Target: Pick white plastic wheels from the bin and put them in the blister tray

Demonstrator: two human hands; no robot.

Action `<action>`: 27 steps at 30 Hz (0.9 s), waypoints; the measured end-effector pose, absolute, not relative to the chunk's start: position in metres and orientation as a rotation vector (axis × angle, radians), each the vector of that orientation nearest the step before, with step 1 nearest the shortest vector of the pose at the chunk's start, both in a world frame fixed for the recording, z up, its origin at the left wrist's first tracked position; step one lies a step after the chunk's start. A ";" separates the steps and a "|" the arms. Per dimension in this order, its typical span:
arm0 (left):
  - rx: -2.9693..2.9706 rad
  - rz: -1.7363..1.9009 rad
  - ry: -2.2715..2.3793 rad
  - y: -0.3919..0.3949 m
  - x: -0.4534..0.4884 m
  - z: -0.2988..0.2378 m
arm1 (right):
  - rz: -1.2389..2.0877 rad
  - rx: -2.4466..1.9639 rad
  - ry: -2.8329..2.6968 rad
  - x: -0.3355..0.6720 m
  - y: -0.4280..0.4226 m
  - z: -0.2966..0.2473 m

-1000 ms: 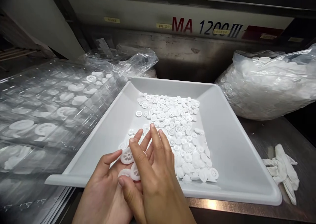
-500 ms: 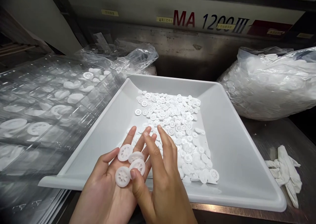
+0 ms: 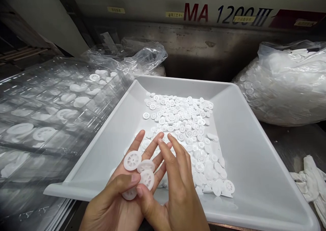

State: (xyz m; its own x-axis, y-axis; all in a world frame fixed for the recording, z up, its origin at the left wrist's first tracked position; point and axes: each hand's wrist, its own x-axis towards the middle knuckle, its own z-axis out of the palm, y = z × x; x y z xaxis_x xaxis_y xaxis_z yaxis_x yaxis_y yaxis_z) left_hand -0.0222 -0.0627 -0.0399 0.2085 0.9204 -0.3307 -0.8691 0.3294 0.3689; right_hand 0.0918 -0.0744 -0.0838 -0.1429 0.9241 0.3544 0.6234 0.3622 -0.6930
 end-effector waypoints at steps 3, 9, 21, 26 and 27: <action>0.108 1.225 0.565 -0.062 -0.021 -0.044 | 0.502 -1.352 -1.873 0.093 -0.073 -0.085; -0.002 1.182 0.712 -0.058 -0.019 -0.043 | 0.516 -1.403 -1.823 0.094 -0.074 -0.087; -0.097 1.136 0.595 -0.050 -0.023 -0.052 | 0.651 -1.517 -1.694 0.082 -0.078 -0.069; -0.158 1.116 0.458 -0.047 -0.026 -0.052 | 0.650 -1.446 -1.736 0.087 -0.076 -0.070; -0.157 1.114 0.449 -0.046 -0.026 -0.051 | 0.659 -1.440 -1.742 0.088 -0.076 -0.071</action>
